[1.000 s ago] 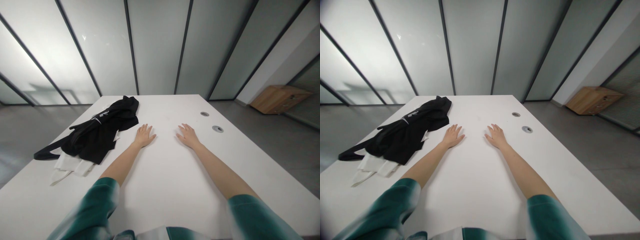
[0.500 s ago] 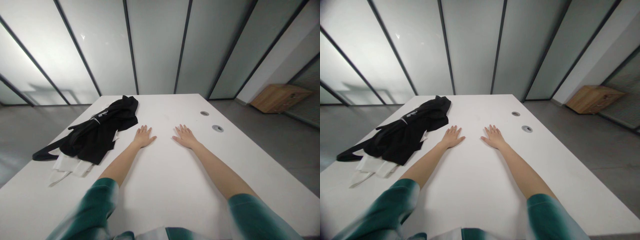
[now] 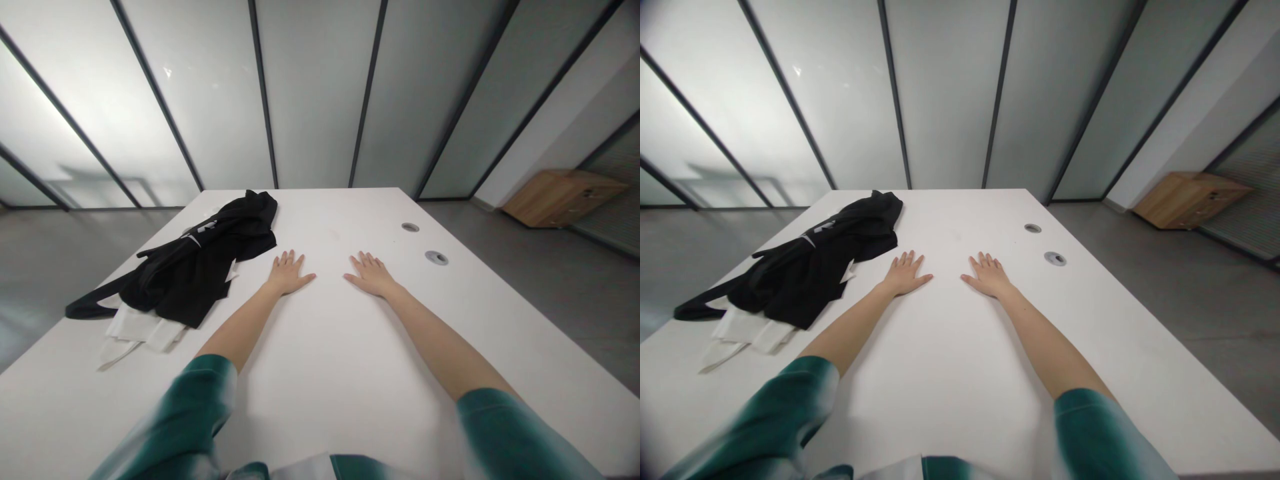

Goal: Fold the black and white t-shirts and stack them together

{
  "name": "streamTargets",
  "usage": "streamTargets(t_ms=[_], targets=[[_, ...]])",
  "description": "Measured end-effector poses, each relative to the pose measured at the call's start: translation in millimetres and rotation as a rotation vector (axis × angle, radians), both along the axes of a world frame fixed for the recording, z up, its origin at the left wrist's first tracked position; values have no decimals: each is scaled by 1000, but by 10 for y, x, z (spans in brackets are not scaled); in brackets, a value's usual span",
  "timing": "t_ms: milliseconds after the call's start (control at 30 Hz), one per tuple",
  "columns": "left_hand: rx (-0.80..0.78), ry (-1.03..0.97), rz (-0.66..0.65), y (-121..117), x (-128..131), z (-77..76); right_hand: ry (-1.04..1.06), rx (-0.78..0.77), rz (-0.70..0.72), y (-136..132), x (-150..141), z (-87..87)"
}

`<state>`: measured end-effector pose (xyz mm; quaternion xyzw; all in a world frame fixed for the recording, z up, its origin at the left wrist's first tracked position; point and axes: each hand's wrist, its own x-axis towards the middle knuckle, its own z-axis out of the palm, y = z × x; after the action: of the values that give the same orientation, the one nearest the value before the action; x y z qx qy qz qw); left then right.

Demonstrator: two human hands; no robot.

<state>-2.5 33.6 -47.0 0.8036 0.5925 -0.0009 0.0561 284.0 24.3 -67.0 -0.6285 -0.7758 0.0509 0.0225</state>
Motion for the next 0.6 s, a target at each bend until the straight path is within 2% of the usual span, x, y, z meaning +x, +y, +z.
streamTargets(t_ms=[600], targets=[[-16,35,1,-19,12,31,-77,-65,-12,-61,-55,118]])
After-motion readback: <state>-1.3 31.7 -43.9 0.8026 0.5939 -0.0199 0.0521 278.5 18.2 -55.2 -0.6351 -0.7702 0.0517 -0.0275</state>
